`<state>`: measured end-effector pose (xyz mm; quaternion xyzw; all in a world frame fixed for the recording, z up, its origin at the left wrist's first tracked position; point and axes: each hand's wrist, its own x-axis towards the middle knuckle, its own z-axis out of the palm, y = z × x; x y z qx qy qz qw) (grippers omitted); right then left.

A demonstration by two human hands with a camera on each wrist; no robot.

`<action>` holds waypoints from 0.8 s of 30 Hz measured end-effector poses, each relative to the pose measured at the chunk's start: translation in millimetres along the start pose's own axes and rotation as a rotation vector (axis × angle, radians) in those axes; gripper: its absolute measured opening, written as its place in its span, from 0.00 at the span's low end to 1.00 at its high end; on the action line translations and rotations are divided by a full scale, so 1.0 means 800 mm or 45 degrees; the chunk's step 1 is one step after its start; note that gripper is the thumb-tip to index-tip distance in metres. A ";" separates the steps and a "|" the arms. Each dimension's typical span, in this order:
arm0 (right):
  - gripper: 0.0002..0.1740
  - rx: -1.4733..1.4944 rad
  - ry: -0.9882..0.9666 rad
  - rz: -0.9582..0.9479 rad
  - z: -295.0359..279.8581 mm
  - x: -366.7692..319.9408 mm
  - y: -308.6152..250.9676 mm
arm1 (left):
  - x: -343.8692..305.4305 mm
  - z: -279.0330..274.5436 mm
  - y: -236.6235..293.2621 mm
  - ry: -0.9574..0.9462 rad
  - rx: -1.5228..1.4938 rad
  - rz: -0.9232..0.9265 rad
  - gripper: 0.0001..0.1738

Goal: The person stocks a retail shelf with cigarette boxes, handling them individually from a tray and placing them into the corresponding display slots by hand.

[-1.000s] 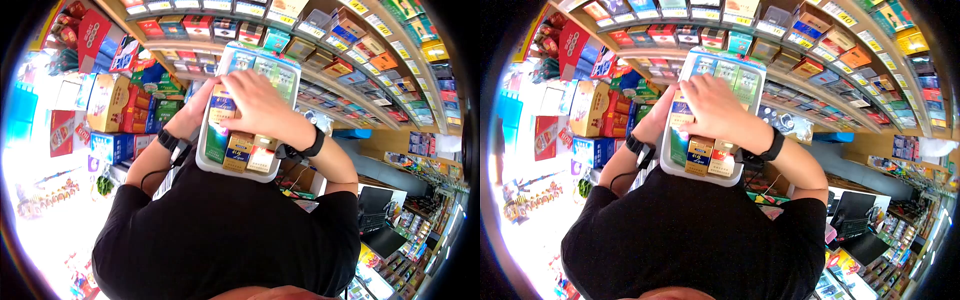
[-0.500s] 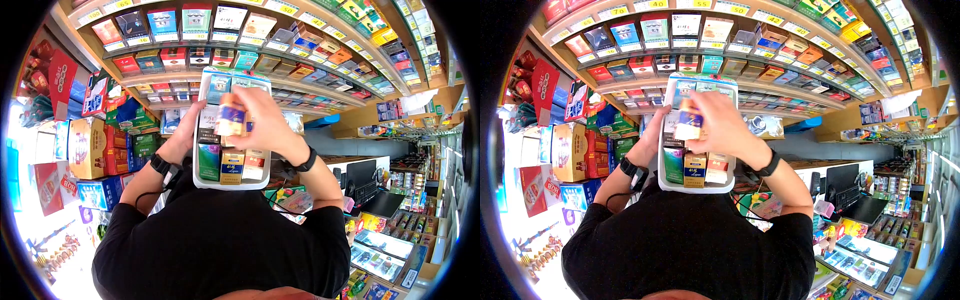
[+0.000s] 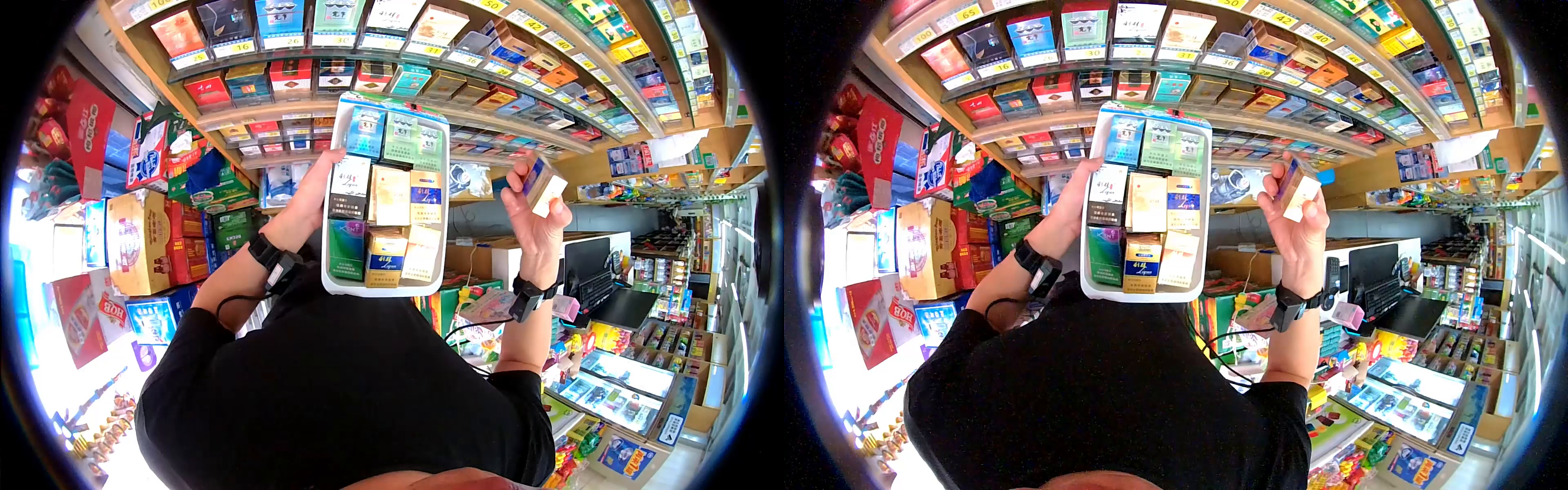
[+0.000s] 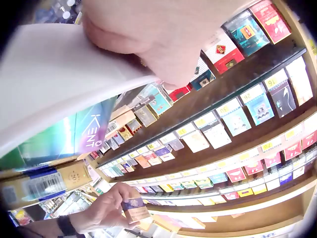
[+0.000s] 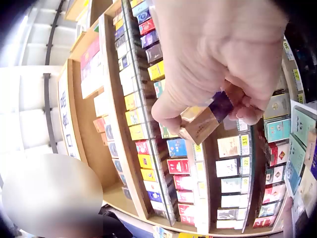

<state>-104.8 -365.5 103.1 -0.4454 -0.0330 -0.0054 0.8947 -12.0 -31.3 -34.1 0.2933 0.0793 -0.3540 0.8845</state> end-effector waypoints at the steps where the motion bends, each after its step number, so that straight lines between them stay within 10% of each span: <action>1: 0.52 0.008 0.002 -0.004 -0.006 -0.002 0.005 | -0.001 0.000 0.001 0.003 0.009 -0.002 0.30; 16: 0.46 -0.077 -0.025 0.214 -0.069 0.034 0.044 | -0.008 0.010 -0.022 0.073 -0.057 0.069 0.35; 24: 0.29 -0.275 0.001 -0.067 -0.074 0.093 0.029 | -0.007 0.010 -0.020 0.095 -0.030 0.091 0.35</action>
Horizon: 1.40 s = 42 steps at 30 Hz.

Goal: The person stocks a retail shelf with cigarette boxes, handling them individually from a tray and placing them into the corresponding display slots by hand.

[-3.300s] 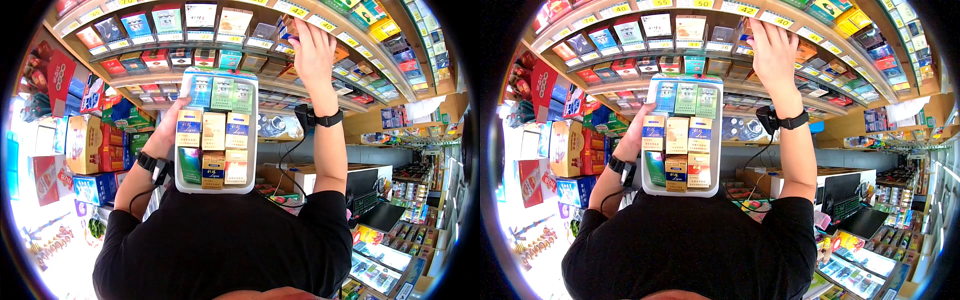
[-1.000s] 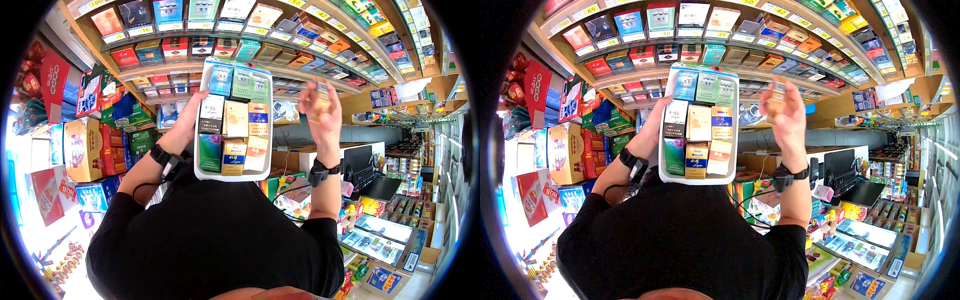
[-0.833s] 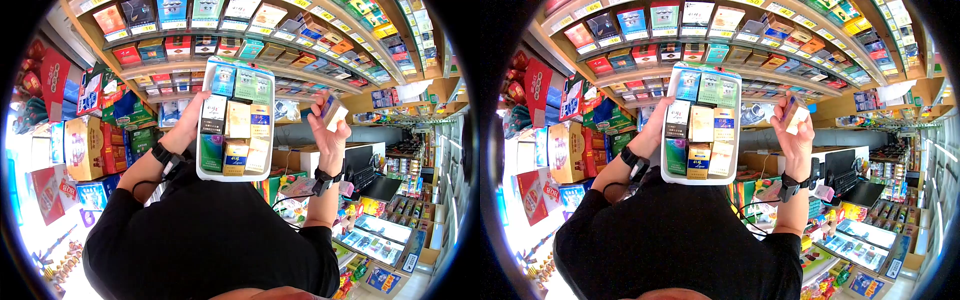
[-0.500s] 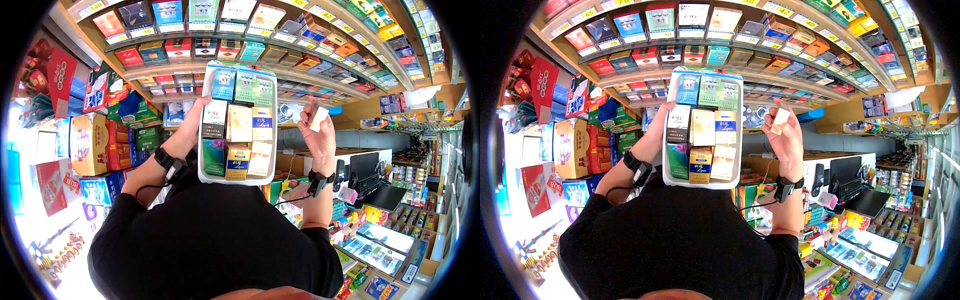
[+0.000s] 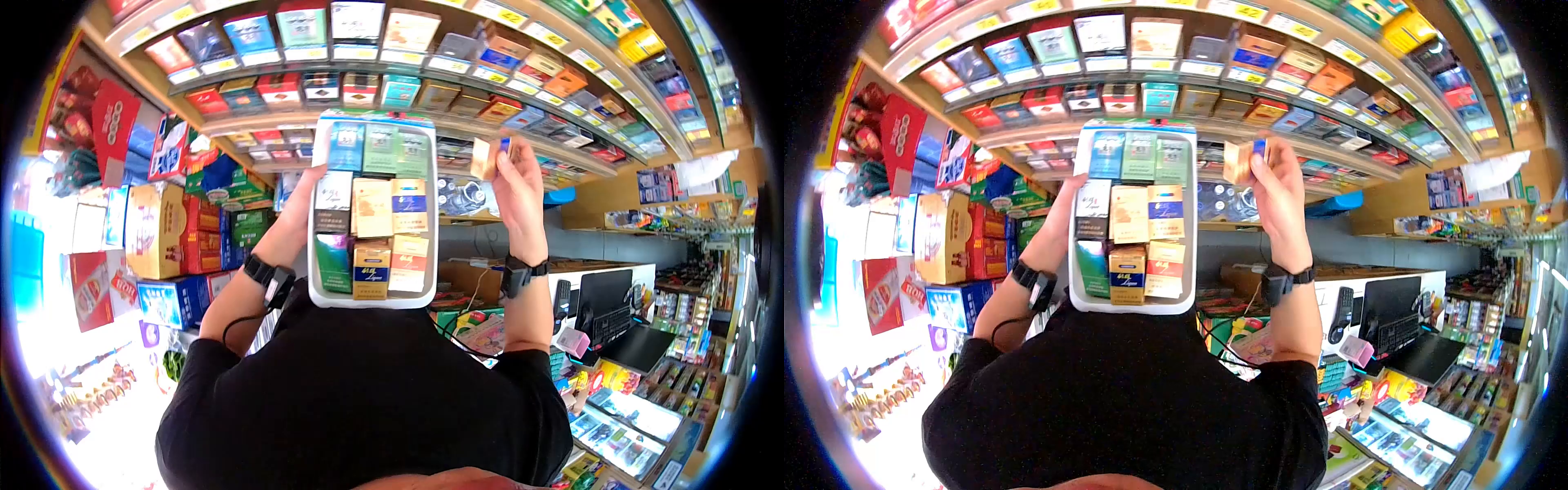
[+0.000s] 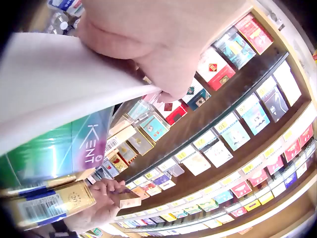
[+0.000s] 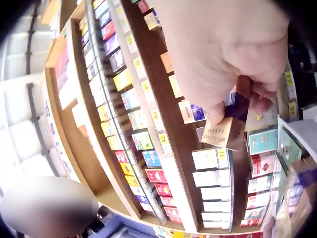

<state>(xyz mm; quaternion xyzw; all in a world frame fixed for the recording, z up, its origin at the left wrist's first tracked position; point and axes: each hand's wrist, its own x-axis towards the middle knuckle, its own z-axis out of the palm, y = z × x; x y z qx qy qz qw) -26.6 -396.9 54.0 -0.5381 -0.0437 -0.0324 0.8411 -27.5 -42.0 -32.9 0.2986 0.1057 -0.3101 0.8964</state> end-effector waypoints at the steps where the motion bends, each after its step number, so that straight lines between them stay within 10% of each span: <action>1: 0.29 -0.005 0.016 -0.017 0.000 0.011 -0.006 | -0.002 0.003 0.001 0.022 0.019 0.005 0.36; 6: 0.31 -1.302 0.259 -0.977 0.022 0.060 -0.061 | 0.000 0.000 0.000 -0.012 0.000 -0.030 0.38; 14: 0.31 -1.864 -0.029 -1.541 0.050 0.118 -0.093 | 0.002 -0.005 -0.002 -0.040 -0.052 -0.044 0.38; 42: 0.29 -2.451 0.123 -1.445 0.049 0.154 -0.071 | 0.002 -0.013 0.007 -0.060 0.000 -0.048 0.37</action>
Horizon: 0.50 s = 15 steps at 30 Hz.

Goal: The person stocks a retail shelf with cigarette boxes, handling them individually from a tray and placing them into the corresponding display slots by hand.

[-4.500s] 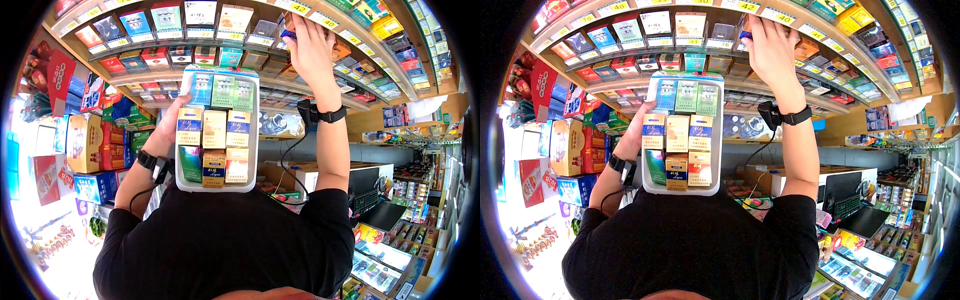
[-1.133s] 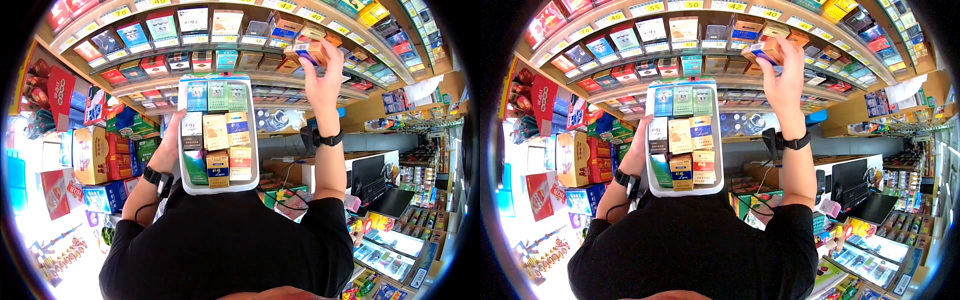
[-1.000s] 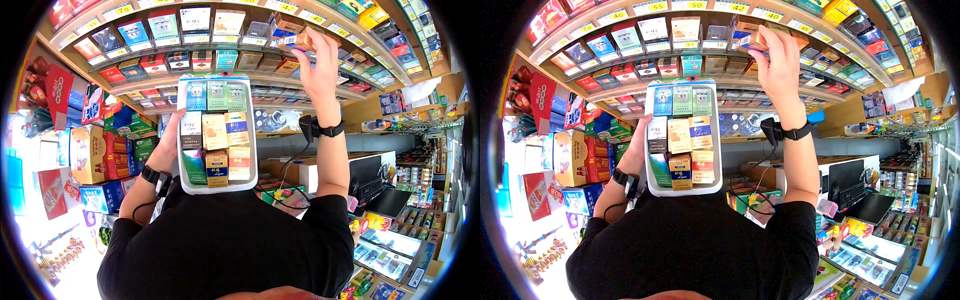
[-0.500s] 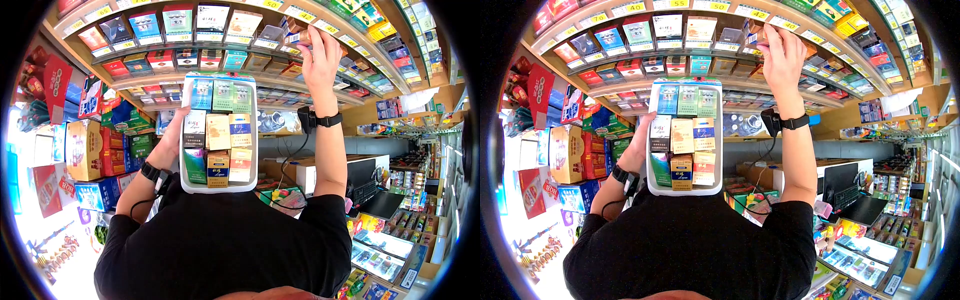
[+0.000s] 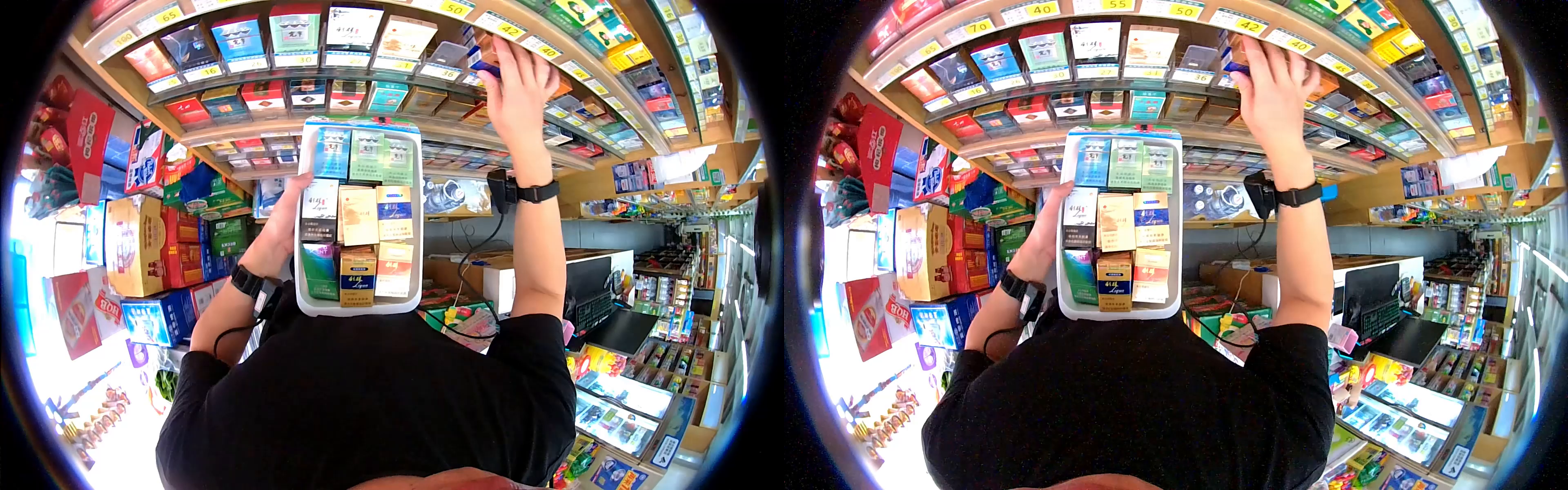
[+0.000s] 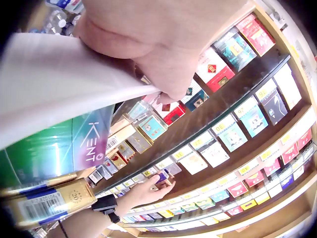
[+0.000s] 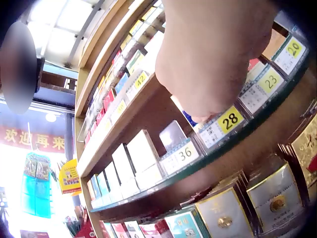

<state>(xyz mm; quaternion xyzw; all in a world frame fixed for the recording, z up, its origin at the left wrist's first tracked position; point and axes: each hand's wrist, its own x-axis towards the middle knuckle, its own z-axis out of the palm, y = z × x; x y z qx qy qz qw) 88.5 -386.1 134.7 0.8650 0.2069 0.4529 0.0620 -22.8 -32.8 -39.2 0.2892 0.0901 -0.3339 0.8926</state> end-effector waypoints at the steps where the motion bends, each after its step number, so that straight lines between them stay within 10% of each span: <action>1: 0.30 -0.007 -0.022 -0.005 -0.003 0.002 0.000 | -0.001 0.001 0.000 0.016 0.021 0.020 0.36; 12: 0.48 0.271 0.081 0.029 0.007 -0.007 -0.008 | 0.006 -0.004 0.001 -0.003 -0.080 -0.059 0.33; 15: 0.35 0.326 0.265 -0.080 0.000 -0.020 -0.024 | 0.008 -0.012 0.000 0.023 -0.062 -0.073 0.33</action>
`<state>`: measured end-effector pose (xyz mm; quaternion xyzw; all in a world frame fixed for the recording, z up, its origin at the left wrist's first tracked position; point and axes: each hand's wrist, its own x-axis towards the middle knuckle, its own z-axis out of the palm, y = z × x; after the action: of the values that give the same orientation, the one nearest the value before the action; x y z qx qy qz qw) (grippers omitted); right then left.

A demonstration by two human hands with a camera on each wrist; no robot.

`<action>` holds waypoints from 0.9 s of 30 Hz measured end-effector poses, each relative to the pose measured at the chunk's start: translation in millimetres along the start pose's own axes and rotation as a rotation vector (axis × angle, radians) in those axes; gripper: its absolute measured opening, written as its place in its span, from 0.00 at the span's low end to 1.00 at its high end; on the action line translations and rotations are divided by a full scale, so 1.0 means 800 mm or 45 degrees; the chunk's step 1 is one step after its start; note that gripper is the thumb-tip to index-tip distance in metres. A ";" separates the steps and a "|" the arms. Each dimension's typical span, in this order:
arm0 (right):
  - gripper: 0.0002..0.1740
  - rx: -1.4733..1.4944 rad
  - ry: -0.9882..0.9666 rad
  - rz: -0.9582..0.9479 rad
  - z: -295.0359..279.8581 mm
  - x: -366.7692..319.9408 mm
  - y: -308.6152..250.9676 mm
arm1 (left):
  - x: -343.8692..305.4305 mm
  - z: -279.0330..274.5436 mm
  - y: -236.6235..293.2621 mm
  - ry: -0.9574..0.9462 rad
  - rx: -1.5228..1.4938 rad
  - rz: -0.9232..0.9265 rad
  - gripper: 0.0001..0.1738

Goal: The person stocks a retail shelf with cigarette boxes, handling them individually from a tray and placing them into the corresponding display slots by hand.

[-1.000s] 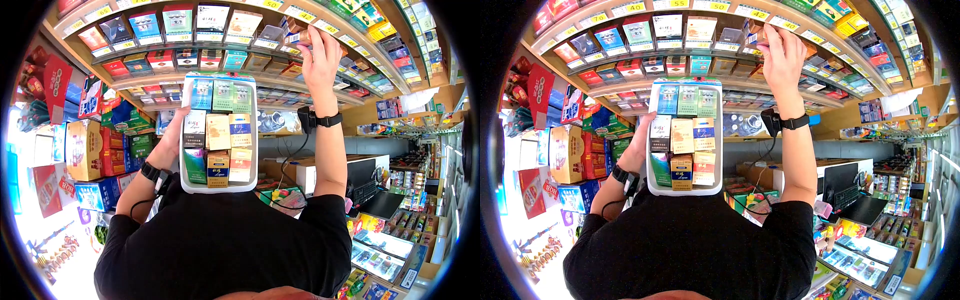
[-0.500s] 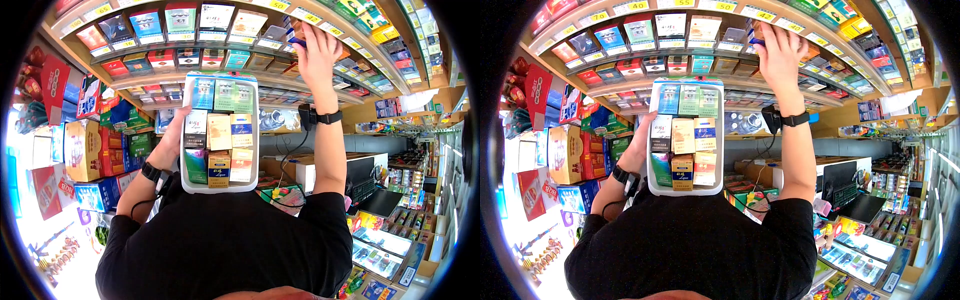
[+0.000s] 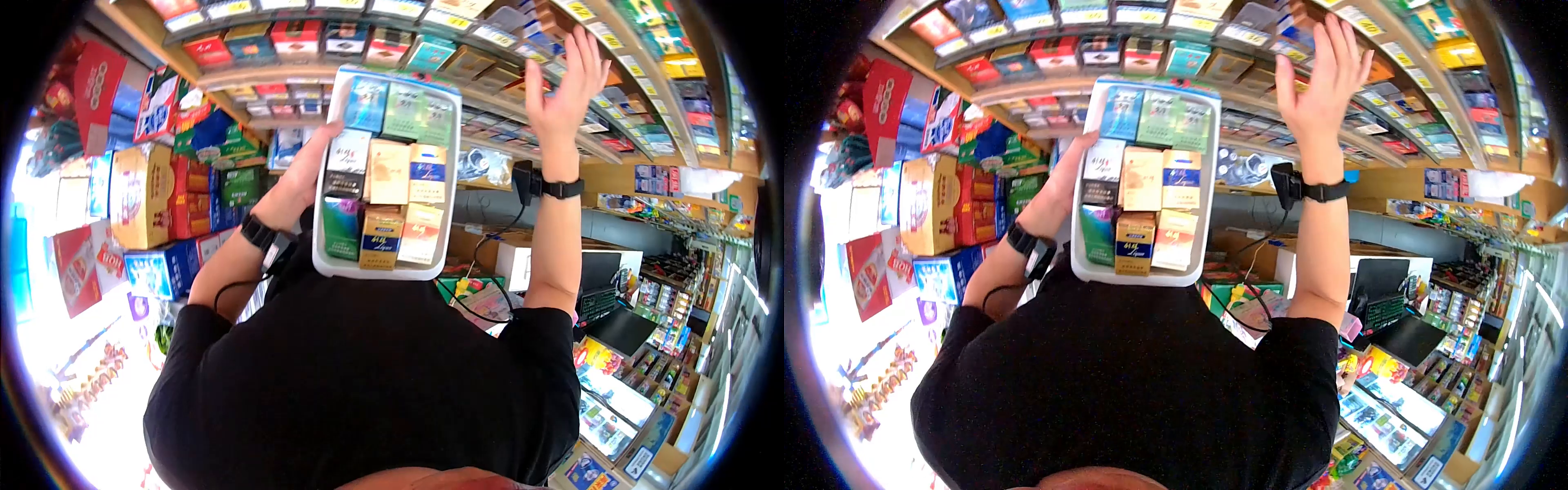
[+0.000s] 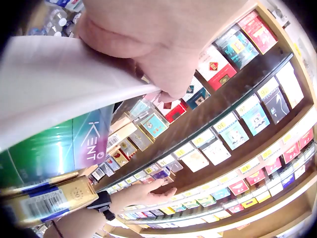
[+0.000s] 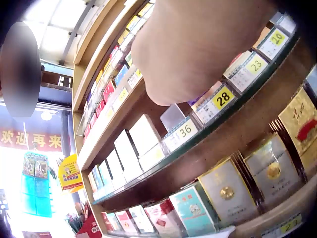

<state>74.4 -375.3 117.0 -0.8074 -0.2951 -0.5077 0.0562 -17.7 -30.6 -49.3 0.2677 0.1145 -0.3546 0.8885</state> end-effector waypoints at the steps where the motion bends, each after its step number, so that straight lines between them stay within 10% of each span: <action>1: 0.29 0.071 0.055 -0.042 -0.004 -0.001 -0.012 | -0.001 0.002 0.001 -0.001 -0.003 0.004 0.32; 8: 0.21 0.901 -0.854 0.574 -0.054 -0.024 -0.101 | -0.002 0.001 0.004 0.014 0.081 0.025 0.36; 27: 0.40 1.002 -1.205 0.131 -0.090 -0.046 -0.244 | -0.005 0.015 0.006 -0.046 0.090 0.026 0.34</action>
<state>-98.3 -258.9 79.0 -0.8770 -0.4139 0.0559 0.2374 -17.1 -32.5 -36.1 0.2935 0.0831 -0.3541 0.8840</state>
